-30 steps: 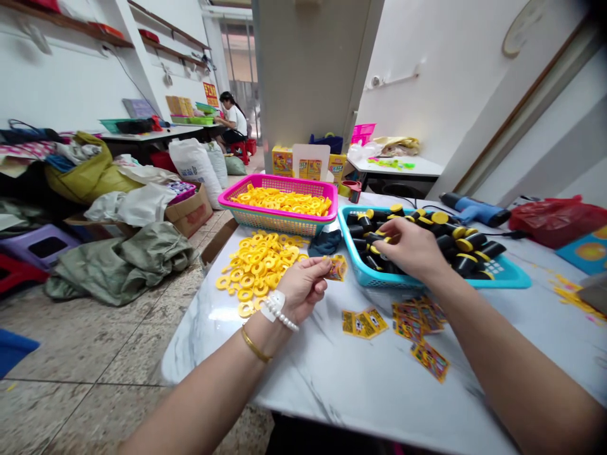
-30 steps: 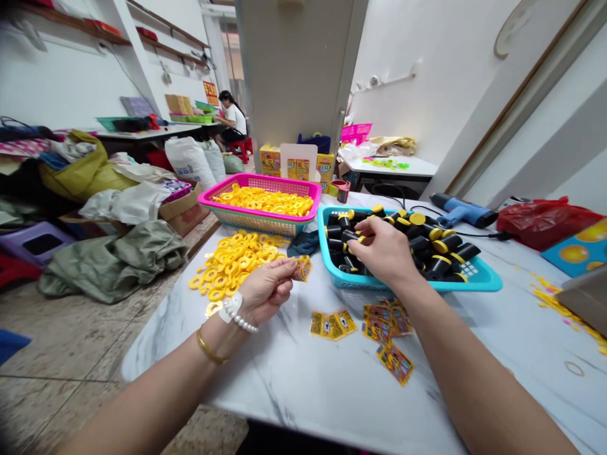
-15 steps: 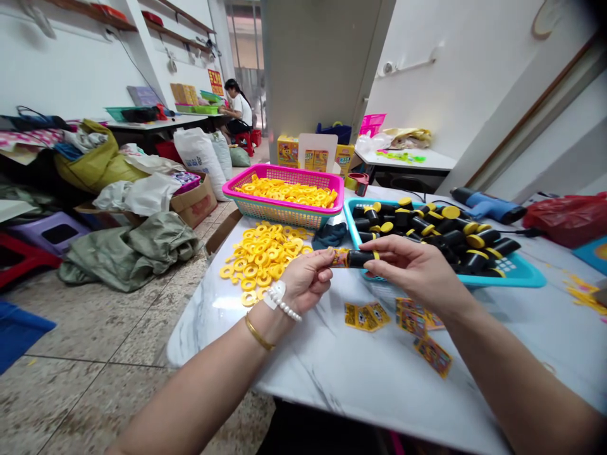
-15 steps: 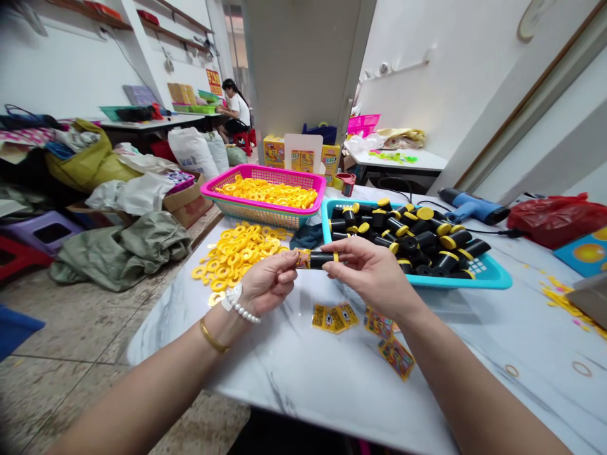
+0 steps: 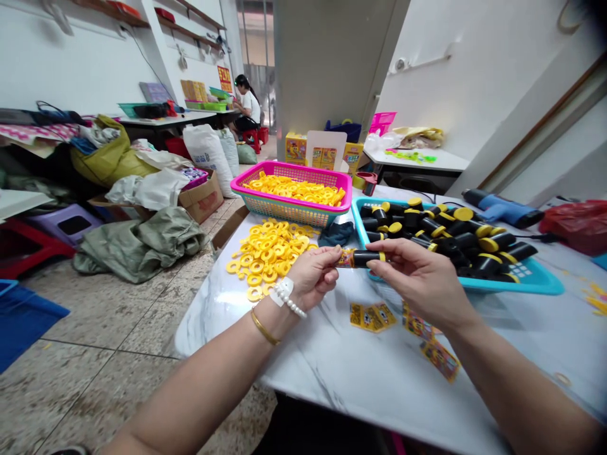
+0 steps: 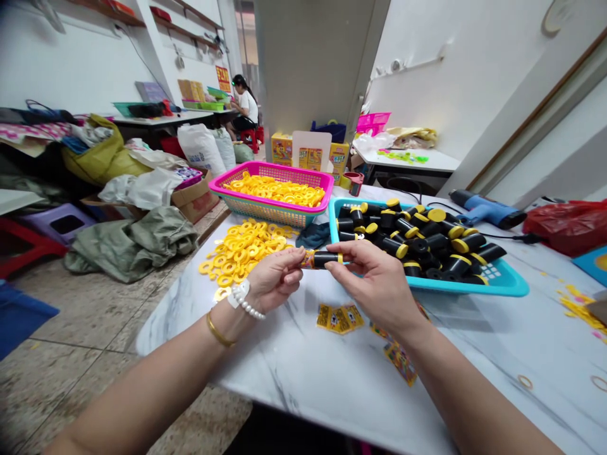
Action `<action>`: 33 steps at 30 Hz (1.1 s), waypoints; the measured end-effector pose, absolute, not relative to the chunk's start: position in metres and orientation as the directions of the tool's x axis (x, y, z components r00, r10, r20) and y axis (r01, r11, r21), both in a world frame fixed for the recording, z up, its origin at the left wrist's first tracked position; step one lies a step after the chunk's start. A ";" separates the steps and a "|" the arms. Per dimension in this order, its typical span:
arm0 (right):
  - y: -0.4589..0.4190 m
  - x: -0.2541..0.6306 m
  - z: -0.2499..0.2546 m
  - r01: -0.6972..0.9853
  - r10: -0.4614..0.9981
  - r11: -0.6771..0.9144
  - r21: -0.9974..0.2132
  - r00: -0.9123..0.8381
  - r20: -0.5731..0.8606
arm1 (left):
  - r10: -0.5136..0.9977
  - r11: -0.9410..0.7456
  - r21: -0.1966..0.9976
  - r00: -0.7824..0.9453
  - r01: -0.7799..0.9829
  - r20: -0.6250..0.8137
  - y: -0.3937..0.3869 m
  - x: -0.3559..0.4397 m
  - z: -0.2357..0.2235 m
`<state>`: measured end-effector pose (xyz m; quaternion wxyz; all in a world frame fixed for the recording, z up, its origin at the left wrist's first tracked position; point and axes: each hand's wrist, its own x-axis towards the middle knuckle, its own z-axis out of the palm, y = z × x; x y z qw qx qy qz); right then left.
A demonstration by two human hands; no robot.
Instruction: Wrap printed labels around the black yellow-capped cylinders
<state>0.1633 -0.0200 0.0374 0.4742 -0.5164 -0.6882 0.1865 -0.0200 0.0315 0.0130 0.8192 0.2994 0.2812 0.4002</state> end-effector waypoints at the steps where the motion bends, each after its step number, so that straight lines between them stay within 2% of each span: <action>1: -0.021 0.162 0.037 0.547 0.883 0.403 -0.734 -0.021 0.470 | 0.824 0.507 0.707 0.517 -0.493 -0.230 0.032 -0.020 0.013; 7: -0.025 0.157 0.035 0.748 0.746 0.502 -0.435 -0.119 0.656 | 0.858 0.475 0.709 0.454 -0.521 -0.241 0.031 -0.019 0.012; 11: -0.026 0.156 0.034 0.775 0.730 0.519 -0.360 -0.183 0.658 | 0.888 0.409 0.779 0.406 -0.476 -0.218 0.029 -0.017 0.010; 14: -0.025 0.156 0.033 0.747 0.753 0.521 -0.412 -0.176 0.634 | 0.921 0.310 0.847 0.357 -0.432 -0.155 0.028 -0.017 0.009; 19: -0.019 0.159 0.026 0.554 0.861 0.398 -0.731 0.050 0.506 | 0.928 0.239 0.891 0.362 -0.386 -0.092 0.029 -0.019 0.010; 21: -0.018 0.158 0.022 0.512 0.883 0.367 -0.776 0.070 0.464 | 0.922 0.253 0.890 0.374 -0.379 -0.103 0.030 -0.019 0.009; 23: -0.018 0.156 0.018 0.503 0.872 0.382 -0.775 0.080 0.482 | 0.915 0.280 0.888 0.381 -0.364 -0.133 0.031 -0.020 0.009; 26: -0.022 0.152 0.018 0.567 0.810 0.455 -0.686 0.055 0.583 | 0.881 0.372 0.859 0.426 -0.353 -0.206 0.033 -0.021 0.011; 29: -0.025 0.151 0.022 0.704 0.724 0.501 -0.503 -0.022 0.689 | 0.841 0.461 0.809 0.472 -0.365 -0.267 0.034 -0.022 0.013; 31: -0.025 0.152 0.025 0.760 0.687 0.501 -0.414 -0.059 0.724 | 0.844 0.460 0.806 0.465 -0.371 -0.268 0.034 -0.022 0.013; 33: -0.025 0.154 0.026 0.772 0.679 0.503 -0.389 -0.074 0.731 | 0.855 0.440 0.815 0.453 -0.377 -0.253 0.034 -0.022 0.013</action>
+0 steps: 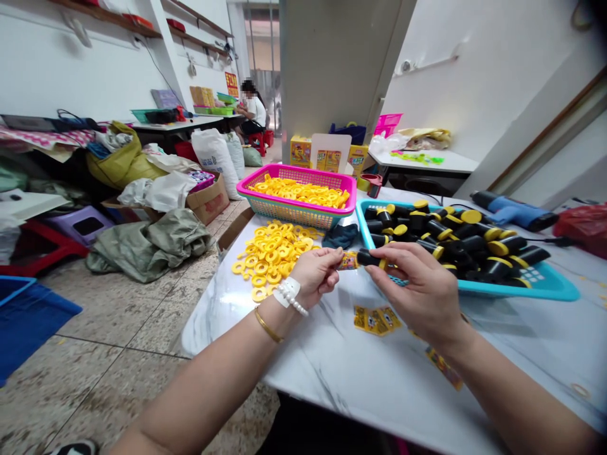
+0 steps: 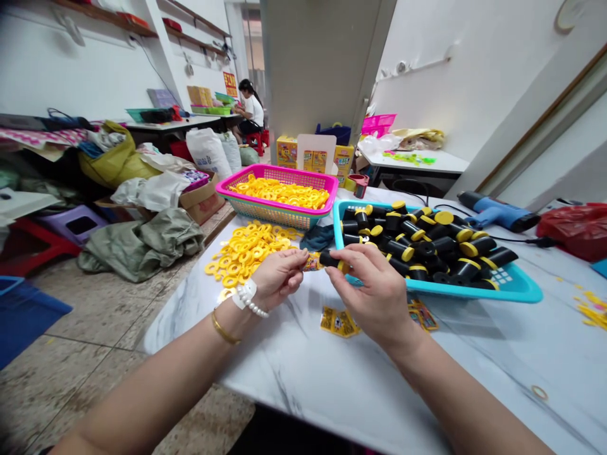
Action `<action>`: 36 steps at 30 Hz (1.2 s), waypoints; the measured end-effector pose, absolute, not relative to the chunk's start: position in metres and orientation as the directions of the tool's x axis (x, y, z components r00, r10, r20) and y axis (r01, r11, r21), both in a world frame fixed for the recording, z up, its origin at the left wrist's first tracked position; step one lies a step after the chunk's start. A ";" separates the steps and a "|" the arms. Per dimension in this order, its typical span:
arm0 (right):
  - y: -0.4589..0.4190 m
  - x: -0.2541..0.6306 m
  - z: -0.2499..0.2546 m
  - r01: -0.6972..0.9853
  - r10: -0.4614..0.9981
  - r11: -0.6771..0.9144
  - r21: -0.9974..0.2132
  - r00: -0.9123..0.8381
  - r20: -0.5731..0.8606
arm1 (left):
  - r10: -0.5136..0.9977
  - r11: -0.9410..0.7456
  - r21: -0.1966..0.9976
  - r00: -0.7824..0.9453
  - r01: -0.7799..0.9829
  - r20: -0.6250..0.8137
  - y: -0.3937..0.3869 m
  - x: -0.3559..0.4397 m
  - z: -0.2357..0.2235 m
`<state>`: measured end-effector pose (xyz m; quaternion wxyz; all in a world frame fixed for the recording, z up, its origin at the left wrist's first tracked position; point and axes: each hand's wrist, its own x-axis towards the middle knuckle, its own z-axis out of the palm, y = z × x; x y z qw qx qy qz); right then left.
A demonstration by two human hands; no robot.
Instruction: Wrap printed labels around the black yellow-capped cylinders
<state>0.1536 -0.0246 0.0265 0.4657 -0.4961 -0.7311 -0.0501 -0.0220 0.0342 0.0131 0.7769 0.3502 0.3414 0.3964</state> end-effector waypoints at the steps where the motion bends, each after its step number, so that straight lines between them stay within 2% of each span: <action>1: -0.024 0.154 0.027 0.770 0.678 0.506 -0.390 -0.075 0.731 | 0.856 0.438 0.814 0.454 -0.383 -0.247 0.034 -0.022 0.013; 8: -0.028 0.151 0.025 0.770 0.592 0.578 -0.268 -0.171 0.787 | 0.811 0.549 0.677 0.508 -0.490 -0.290 0.039 -0.023 0.012; 10: -0.029 0.150 0.026 0.752 0.594 0.598 -0.276 -0.185 0.783 | 0.805 0.562 0.649 0.518 -0.512 -0.289 0.040 -0.023 0.013; 12: -0.030 0.150 0.027 0.713 0.656 0.593 -0.374 -0.159 0.738 | 0.807 0.559 0.641 0.524 -0.527 -0.272 0.039 -0.024 0.013; 16: -0.028 0.153 0.030 0.503 0.849 0.465 -0.728 -0.020 0.528 | 0.846 0.460 0.704 0.508 -0.541 -0.162 0.035 -0.023 0.013; 19: -0.027 0.155 0.028 0.391 0.916 0.378 -0.839 -0.027 0.400 | 0.883 0.343 0.784 0.461 -0.517 -0.083 0.033 -0.023 0.013; 21: -0.026 0.156 0.026 0.413 0.916 0.385 -0.825 -0.061 0.397 | 0.892 0.318 0.820 0.444 -0.476 -0.088 0.032 -0.024 0.014; 26: -0.025 0.156 0.020 0.486 0.789 0.530 -0.695 0.020 0.615 | 0.893 0.285 0.869 0.442 -0.406 -0.086 0.032 -0.024 0.014; 29: -0.026 0.158 0.022 0.523 0.746 0.542 -0.657 0.061 0.664 | 0.945 0.165 0.910 0.324 -0.381 -0.035 0.031 -0.023 0.015; 32: -0.028 0.162 0.027 0.578 0.772 0.504 -0.642 0.032 0.635 | 0.971 0.002 0.945 0.228 -0.328 0.077 0.030 -0.024 0.017; 36: -0.029 0.167 0.034 0.584 0.791 0.547 -0.600 -0.126 0.598 | 0.843 0.044 0.961 0.527 -0.273 0.111 0.031 -0.026 0.016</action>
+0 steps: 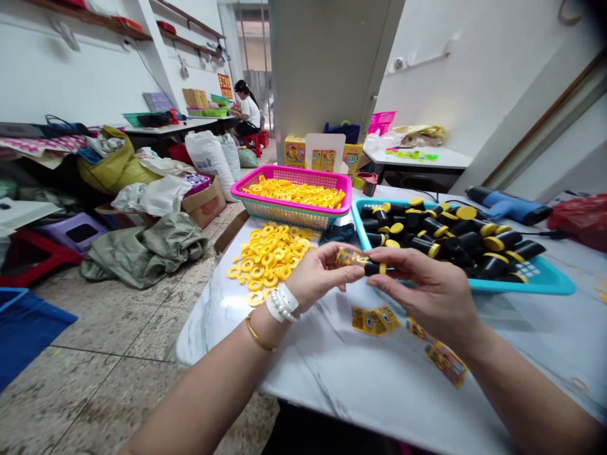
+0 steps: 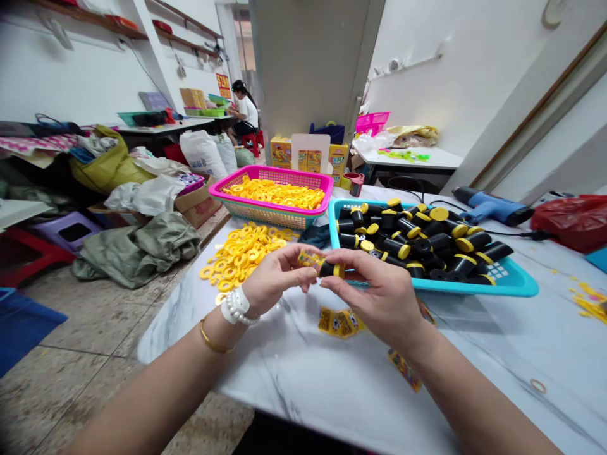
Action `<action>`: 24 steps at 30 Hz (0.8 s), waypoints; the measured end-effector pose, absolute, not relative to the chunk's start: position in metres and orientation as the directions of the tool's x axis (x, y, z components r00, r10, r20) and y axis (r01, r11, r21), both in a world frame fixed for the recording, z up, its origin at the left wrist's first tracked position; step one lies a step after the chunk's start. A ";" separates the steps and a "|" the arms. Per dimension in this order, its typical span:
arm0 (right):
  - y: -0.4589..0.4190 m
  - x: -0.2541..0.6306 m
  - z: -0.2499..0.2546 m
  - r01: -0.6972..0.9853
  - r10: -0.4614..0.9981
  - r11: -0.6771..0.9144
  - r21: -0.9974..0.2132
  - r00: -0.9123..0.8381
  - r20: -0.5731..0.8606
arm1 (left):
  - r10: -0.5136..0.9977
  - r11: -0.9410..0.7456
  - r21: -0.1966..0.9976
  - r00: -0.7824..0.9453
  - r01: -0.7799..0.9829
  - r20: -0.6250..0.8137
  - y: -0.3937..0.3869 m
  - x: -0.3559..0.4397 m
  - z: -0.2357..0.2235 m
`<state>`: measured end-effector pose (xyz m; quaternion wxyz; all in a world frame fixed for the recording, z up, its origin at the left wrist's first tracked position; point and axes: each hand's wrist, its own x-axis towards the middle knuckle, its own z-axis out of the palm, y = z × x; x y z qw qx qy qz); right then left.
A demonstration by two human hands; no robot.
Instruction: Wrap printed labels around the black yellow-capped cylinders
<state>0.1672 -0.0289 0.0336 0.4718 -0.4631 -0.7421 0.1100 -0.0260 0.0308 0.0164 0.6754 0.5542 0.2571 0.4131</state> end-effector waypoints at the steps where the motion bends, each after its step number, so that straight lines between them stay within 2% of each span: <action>1: -0.029 0.168 0.035 0.578 0.784 0.568 -0.586 -0.163 0.599 | 0.814 0.069 0.962 0.572 -0.265 0.099 0.031 -0.026 0.016; 4: -0.030 0.172 0.036 0.572 0.790 0.581 -0.580 -0.221 0.572 | 0.819 0.096 0.964 0.571 -0.248 0.065 0.032 -0.025 0.013; 7: -0.033 0.173 0.034 0.596 0.812 0.548 -0.587 -0.209 0.546 | 0.804 0.133 0.972 0.595 -0.196 0.010 0.029 -0.023 0.012; 13: -0.031 0.169 0.024 0.674 0.729 0.620 -0.402 -0.305 0.613 | 0.710 0.201 0.964 0.704 -0.173 -0.021 0.026 -0.021 0.008; 18: -0.023 0.173 0.019 0.625 0.670 0.684 -0.377 -0.335 0.662 | 0.680 0.369 0.926 0.702 -0.080 -0.211 0.036 -0.027 0.006; 21: -0.022 0.174 0.018 0.593 0.661 0.695 -0.406 -0.305 0.686 | 0.733 0.313 0.936 0.667 -0.159 -0.132 0.038 -0.025 0.004; 24: -0.023 0.172 0.016 0.560 0.706 0.646 -0.518 -0.183 0.684 | 0.812 0.103 0.962 0.580 -0.253 0.066 0.034 -0.020 0.003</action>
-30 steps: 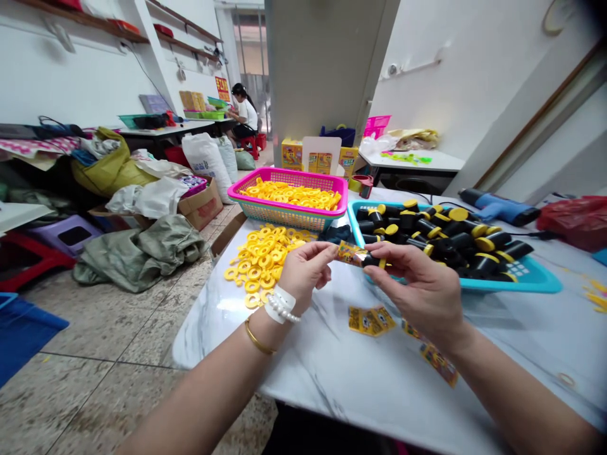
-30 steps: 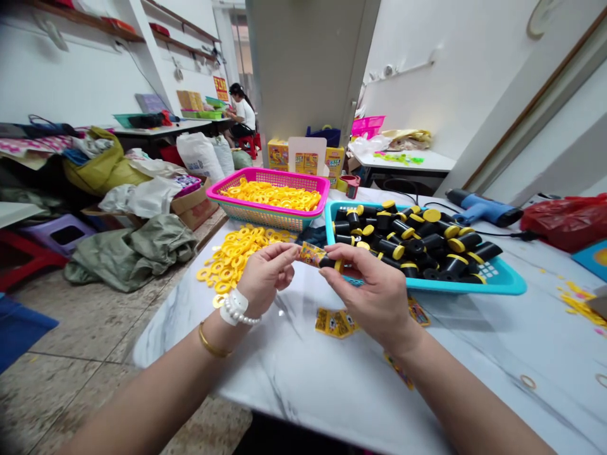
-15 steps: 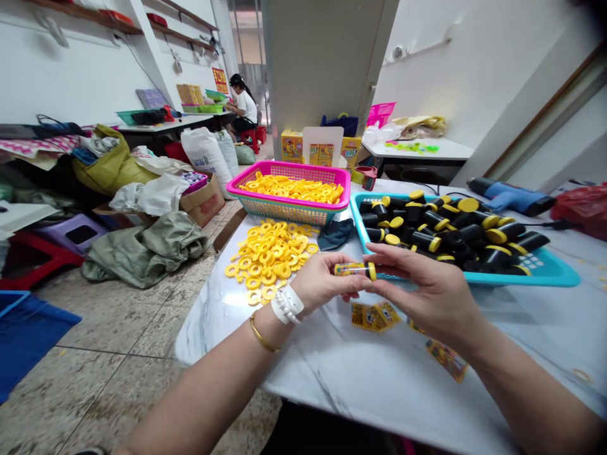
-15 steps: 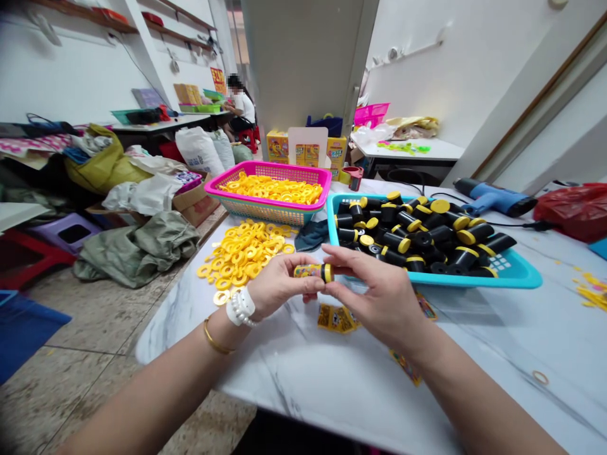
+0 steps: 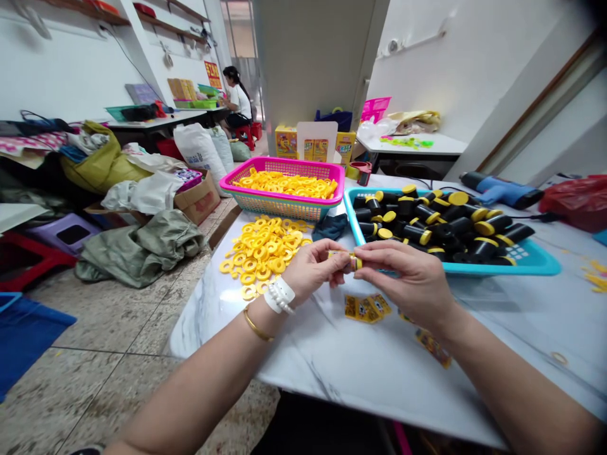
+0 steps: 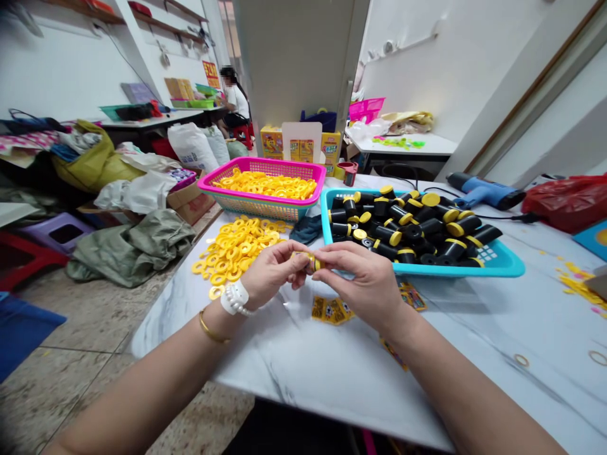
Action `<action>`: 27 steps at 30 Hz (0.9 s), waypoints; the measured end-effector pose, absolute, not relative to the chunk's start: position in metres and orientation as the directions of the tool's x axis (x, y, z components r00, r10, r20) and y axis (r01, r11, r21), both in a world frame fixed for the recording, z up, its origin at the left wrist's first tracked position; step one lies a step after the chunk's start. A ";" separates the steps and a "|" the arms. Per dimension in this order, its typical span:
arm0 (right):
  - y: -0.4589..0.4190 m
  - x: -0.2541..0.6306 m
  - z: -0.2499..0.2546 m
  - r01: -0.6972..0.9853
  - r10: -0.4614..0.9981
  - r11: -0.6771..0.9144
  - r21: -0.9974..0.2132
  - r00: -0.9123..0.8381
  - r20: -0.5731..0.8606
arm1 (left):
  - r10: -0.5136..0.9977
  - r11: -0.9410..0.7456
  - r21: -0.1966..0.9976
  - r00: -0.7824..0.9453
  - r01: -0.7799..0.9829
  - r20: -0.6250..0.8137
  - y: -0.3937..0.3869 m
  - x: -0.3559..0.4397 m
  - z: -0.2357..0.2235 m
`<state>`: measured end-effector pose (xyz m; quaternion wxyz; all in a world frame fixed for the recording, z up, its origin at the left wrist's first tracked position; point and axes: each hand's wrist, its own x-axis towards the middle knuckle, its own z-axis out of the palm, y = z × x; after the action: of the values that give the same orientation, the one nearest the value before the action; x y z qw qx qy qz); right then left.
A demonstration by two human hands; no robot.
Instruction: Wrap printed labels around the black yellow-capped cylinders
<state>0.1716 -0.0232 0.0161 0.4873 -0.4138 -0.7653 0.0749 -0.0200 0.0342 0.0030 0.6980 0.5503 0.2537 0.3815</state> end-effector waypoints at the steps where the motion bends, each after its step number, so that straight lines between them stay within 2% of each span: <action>1: -0.024 0.171 0.016 0.550 0.723 0.627 -0.551 -0.148 0.675 | 0.820 0.036 0.965 0.560 -0.259 0.120 0.033 -0.018 0.003; 4: -0.025 0.168 0.015 0.526 0.745 0.600 -0.602 -0.094 0.660 | 0.814 -0.077 0.958 0.537 -0.277 0.220 0.031 -0.016 0.002; 6: -0.025 0.168 0.015 0.534 0.731 0.608 -0.588 -0.086 0.677 | 0.804 -0.066 0.954 0.551 -0.293 0.225 0.031 -0.017 0.002; 7: -0.025 0.168 0.015 0.547 0.716 0.617 -0.566 -0.092 0.692 | 0.801 -0.021 0.958 0.568 -0.288 0.188 0.031 -0.018 0.001; 10: -0.024 0.168 0.015 0.592 0.673 0.645 -0.483 -0.140 0.726 | 0.771 0.216 0.956 0.636 -0.198 -0.043 0.033 -0.022 0.001; 12: -0.024 0.167 0.015 0.597 0.664 0.651 -0.469 -0.148 0.733 | 0.765 0.254 0.951 0.639 -0.178 -0.084 0.033 -0.022 0.001; 14: -0.026 0.166 0.016 0.589 0.680 0.627 -0.510 -0.093 0.728 | 0.797 0.126 0.966 0.602 -0.225 0.037 0.031 -0.021 0.003; 17: -0.031 0.161 0.021 0.523 0.756 0.534 -0.665 0.058 0.652 | 0.811 -0.106 0.952 0.529 -0.287 0.250 0.025 -0.018 0.007; 20: -0.031 0.157 0.024 0.406 0.858 0.416 -0.814 0.123 0.499 | 0.795 -0.189 0.937 0.514 -0.293 0.321 0.023 -0.016 0.008; 23: -0.028 0.157 0.021 0.341 0.876 0.406 -0.848 0.118 0.467 | 0.800 -0.111 0.958 0.548 -0.264 0.244 0.026 -0.016 0.006; 27: -0.023 0.162 0.012 0.453 0.788 0.531 -0.717 0.049 0.614 | 0.842 0.141 0.957 0.540 -0.255 0.020 0.033 -0.019 0.002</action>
<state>0.1617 -0.0226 0.0121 0.5589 -0.4607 -0.6730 0.1498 -0.0189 0.0332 0.0021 0.7020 0.5263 0.2787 0.3905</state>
